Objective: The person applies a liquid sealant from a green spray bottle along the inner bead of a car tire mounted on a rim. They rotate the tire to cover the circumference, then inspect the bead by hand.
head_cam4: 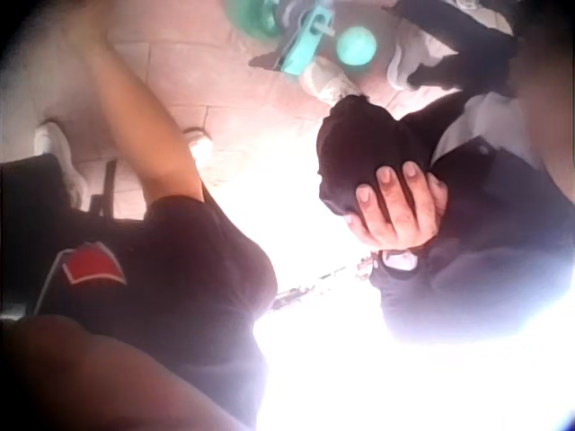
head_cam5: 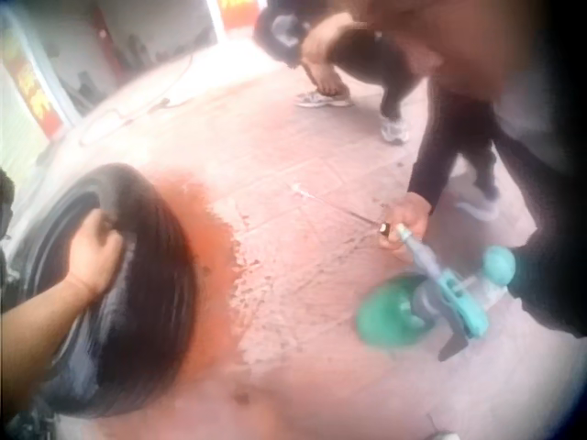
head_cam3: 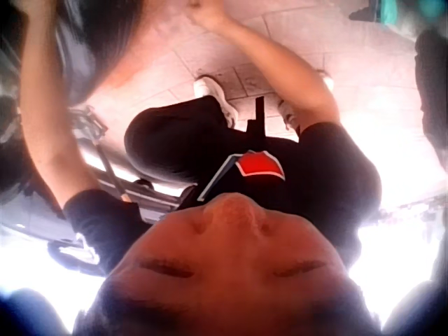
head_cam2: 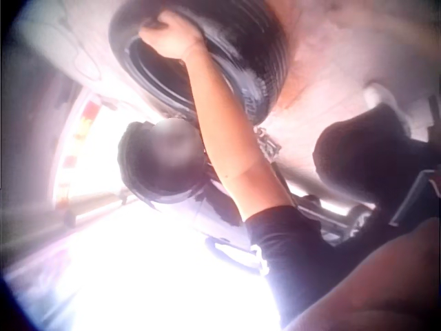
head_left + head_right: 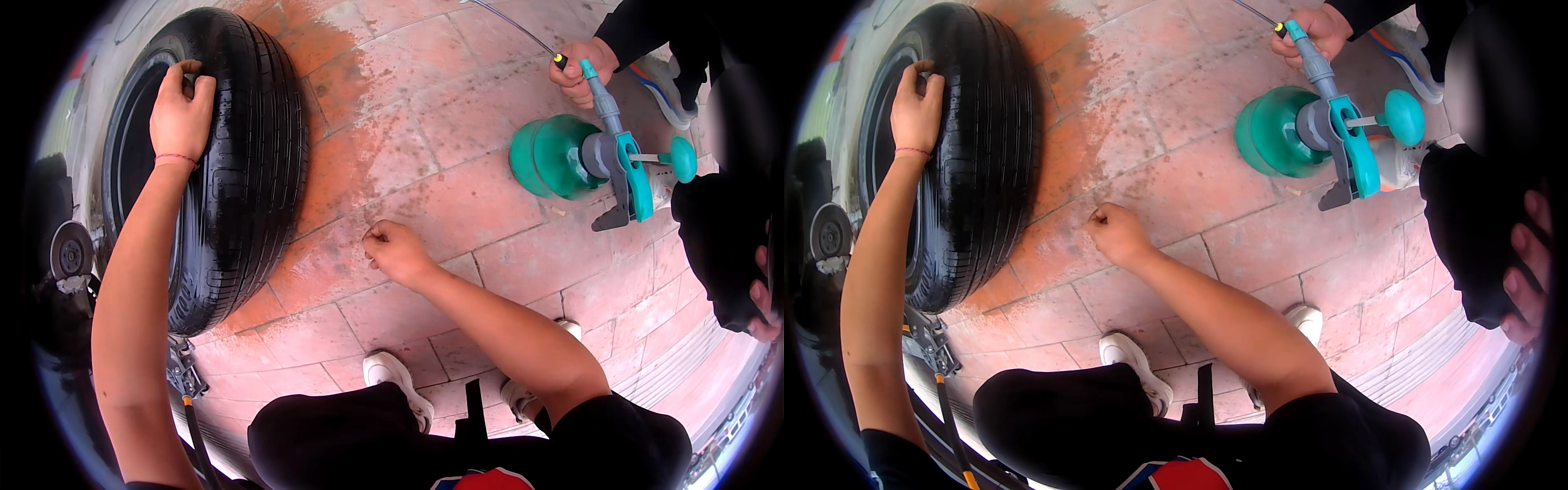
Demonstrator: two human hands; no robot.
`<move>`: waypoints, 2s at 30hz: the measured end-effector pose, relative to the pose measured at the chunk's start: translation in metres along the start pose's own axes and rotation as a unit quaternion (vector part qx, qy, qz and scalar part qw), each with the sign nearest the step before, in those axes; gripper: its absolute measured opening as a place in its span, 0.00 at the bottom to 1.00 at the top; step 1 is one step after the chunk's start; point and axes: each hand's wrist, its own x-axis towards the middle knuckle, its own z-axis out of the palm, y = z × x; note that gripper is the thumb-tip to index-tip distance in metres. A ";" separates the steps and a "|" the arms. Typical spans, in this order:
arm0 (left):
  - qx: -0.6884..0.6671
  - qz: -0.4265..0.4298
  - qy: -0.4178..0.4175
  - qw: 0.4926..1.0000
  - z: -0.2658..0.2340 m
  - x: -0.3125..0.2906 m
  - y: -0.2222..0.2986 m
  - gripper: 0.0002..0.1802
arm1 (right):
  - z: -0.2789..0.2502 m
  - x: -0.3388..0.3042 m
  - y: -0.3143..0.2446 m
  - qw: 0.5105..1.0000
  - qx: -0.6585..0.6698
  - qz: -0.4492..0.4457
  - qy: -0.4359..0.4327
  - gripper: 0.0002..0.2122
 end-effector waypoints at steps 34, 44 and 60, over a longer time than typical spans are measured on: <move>-0.026 0.044 0.017 0.999 0.000 -0.006 0.012 0.19 | 0.079 -0.028 0.023 0.996 -0.080 -0.038 -0.019 0.09; -0.152 0.031 -0.103 0.982 -0.044 0.001 -0.010 0.24 | 0.061 -0.034 0.041 0.998 -0.043 -0.043 0.001 0.08; -0.143 -0.257 -0.369 0.882 -0.091 -0.532 -0.050 0.18 | 0.085 -0.031 -0.040 0.940 -0.293 -0.150 -0.093 0.12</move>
